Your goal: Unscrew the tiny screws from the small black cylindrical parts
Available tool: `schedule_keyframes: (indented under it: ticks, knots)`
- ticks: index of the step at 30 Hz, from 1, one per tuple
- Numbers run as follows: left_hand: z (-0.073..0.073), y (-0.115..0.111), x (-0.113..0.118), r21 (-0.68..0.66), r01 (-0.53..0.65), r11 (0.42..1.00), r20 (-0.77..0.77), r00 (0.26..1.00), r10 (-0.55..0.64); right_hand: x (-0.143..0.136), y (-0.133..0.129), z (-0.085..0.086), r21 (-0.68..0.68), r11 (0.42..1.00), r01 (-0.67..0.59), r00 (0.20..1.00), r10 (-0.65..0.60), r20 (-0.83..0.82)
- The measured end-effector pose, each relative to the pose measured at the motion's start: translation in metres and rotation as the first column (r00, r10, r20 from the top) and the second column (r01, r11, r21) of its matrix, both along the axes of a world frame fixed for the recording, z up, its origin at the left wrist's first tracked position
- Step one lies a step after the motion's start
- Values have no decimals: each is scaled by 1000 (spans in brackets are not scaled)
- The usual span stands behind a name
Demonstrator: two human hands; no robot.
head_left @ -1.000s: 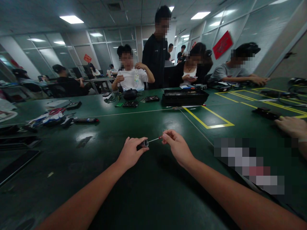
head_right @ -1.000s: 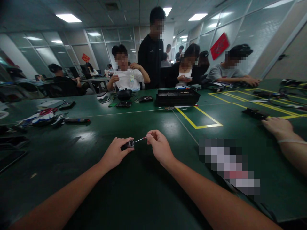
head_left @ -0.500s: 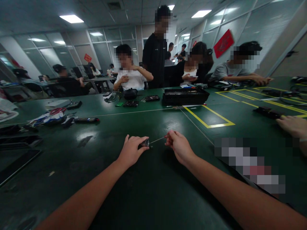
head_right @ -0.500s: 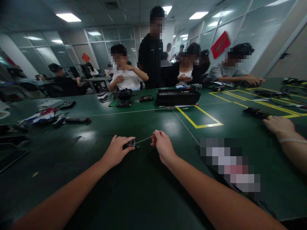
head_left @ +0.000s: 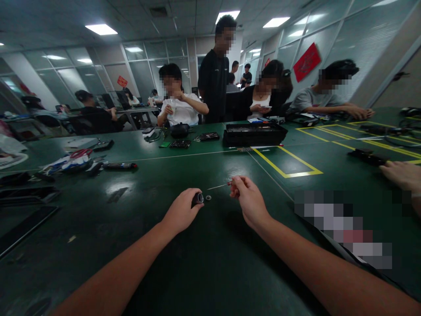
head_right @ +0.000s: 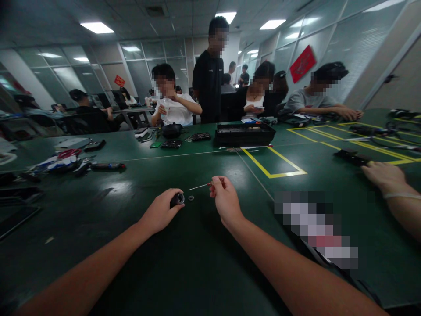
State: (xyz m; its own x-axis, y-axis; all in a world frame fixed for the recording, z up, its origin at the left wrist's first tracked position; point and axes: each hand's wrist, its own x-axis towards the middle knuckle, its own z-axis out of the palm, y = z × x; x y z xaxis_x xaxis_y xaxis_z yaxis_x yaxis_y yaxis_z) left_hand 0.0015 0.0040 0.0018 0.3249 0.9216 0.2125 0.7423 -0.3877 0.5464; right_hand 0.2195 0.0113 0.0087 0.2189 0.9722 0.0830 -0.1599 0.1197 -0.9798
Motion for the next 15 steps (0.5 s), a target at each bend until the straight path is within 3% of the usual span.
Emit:
schedule_keyframes:
  ticks: [8, 15]
  knots:
    - [9, 11, 8, -101, 73, 992, -93, 992, -83, 1, -1, 3, 24, 1000, 10, 999, -10, -34]
    - [11, 34, 23, -67, 127, 990, -354, 925, -142, 0, -1, 3, 27, 1000, 3, 999, -1, -53]
